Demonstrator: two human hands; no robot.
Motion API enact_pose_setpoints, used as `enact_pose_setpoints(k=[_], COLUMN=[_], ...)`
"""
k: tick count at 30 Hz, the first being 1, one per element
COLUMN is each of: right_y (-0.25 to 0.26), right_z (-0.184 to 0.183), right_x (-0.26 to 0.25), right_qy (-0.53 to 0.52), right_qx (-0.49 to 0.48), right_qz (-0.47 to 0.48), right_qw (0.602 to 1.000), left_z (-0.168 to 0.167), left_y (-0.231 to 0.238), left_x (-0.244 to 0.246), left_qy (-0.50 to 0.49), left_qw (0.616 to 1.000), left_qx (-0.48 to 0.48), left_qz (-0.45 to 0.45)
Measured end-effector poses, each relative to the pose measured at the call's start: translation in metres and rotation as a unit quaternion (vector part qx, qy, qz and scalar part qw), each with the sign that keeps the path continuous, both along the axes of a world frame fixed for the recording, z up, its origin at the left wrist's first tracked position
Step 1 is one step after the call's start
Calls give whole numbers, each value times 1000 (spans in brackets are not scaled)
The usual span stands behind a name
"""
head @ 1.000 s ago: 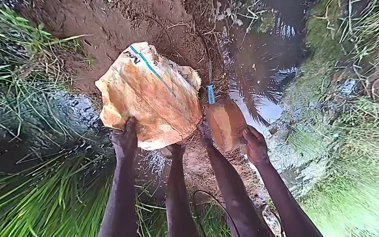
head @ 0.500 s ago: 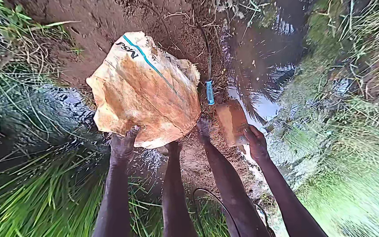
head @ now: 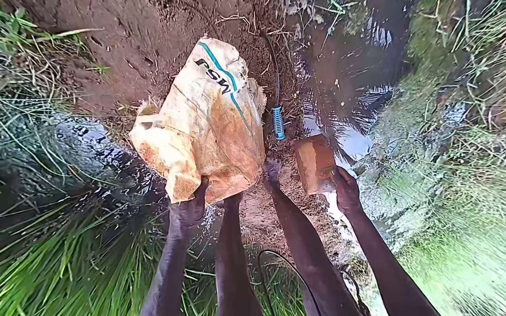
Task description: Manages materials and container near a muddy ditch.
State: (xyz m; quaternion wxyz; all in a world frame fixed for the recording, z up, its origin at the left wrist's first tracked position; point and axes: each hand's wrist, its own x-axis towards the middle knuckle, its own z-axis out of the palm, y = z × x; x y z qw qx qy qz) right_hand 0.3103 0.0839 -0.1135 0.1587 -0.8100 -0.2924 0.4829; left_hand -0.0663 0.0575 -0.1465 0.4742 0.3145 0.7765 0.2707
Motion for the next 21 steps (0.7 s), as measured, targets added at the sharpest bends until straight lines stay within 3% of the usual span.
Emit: enact_pose_setpoints(k=[9,13,16,21], right_y=[0,1,8,33], right_z=[17,17,9,8], right_x=[-11,-35,-60,-102], right_qy=[-23,-85,-139,-180], right_qx=[19,-5,-3,-21], right_qz=[28,61,71,1], right_qw=[999,995,988,983], left_z=[50,69,72,89], left_y=[-27,-24,-36,-47], left_x=[34,71,103,149], left_qy=[55,91,85,100], left_qw=[996,986,985,984], left_qx=[-40,-124,-151,-38], left_qz=[61,62,7,-145])
